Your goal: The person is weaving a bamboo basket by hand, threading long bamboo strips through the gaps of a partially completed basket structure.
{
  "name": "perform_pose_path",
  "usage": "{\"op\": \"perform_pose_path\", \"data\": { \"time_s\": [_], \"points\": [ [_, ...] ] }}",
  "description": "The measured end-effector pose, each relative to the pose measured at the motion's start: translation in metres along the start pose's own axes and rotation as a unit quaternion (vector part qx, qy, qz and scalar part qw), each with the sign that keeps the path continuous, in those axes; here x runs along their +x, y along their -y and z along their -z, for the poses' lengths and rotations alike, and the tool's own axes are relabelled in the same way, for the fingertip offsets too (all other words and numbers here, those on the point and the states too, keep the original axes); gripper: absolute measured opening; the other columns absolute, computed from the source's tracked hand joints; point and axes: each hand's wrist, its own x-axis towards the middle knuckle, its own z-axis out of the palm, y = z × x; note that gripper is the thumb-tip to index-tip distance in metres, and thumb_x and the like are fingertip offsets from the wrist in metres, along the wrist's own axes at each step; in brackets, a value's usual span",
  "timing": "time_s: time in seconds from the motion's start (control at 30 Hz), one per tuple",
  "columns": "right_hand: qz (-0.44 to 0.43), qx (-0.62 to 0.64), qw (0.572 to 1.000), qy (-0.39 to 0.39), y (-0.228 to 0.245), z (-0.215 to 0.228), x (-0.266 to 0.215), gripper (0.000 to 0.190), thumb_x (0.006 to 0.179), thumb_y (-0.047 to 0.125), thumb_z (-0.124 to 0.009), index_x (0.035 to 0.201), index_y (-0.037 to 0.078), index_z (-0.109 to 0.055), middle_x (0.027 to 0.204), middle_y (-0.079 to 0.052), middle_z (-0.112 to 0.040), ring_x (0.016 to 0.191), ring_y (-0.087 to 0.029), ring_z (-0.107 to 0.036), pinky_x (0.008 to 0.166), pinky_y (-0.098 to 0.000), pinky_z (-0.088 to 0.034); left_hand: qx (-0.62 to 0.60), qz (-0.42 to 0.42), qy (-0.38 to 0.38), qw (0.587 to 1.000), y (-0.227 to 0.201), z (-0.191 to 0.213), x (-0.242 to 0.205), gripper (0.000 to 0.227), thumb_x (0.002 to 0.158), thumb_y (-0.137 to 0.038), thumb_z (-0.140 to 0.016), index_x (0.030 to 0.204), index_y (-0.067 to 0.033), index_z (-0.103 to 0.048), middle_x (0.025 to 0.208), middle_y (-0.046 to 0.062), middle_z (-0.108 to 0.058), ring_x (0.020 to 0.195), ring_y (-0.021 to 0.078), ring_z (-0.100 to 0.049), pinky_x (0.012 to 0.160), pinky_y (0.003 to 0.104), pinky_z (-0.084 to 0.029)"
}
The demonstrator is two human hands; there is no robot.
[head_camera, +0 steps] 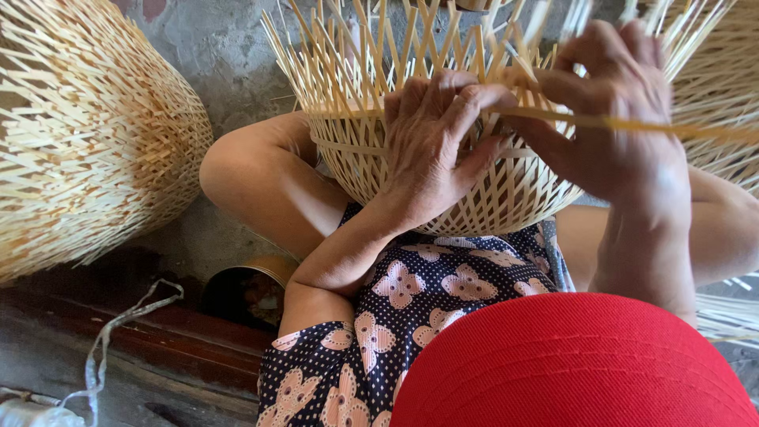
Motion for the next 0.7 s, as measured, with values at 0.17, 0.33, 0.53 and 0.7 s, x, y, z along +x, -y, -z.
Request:
{"op": "perform_pose_path", "data": {
  "time_s": [0.17,0.33,0.53,0.7],
  "points": [
    [0.013,0.318,0.948,0.025,-0.032,-0.021,-0.001,0.015,0.093,0.024,-0.083,0.097,0.017,-0.071,0.093,0.0,-0.058,0.094,-0.015,-0.05,0.086,-0.0337,-0.04,-0.008,0.0,-0.001,1.0,0.0,-0.001,0.003,0.046,0.089,-0.028,-0.087,0.123,-0.0243,-0.056,0.111,-0.006,-0.053,0.101,0.0143,-0.047,0.093,0.035,-0.032],
    [-0.11,0.456,0.877,-0.106,-0.039,-0.04,-0.033,0.014,0.089,0.021,-0.082,0.094,0.018,-0.069,0.092,0.003,-0.069,0.08,-0.012,-0.063,0.075,-0.0301,-0.052,-0.005,0.024,-0.017,1.0,-0.005,-0.004,0.004,0.039,0.093,-0.038,-0.084,0.115,-0.0207,-0.056,0.108,-0.004,-0.054,0.099,0.0156,-0.046,0.095,0.037,-0.032],
    [-0.027,0.243,0.932,-0.266,-0.034,-0.061,-0.045,0.017,0.094,0.022,-0.087,0.092,0.022,-0.07,0.094,0.001,-0.068,0.087,-0.018,-0.062,0.08,-0.0339,-0.05,0.014,0.039,-0.017,0.999,-0.012,0.0,0.006,0.027,0.102,-0.038,-0.075,0.117,-0.0221,-0.059,0.104,-0.008,-0.055,0.096,0.0123,-0.05,0.093,0.033,-0.033],
    [0.047,-0.154,0.932,-0.326,-0.018,-0.061,-0.057,0.01,0.09,0.039,-0.081,0.089,0.034,-0.072,0.077,0.006,-0.058,0.09,-0.02,-0.056,0.096,-0.0453,-0.034,0.023,0.031,-0.021,0.999,-0.009,-0.001,0.009,0.021,0.101,-0.036,-0.072,0.115,-0.0225,-0.064,0.103,-0.007,-0.054,0.095,0.0142,-0.048,0.094,0.036,-0.033]
  ]
}}
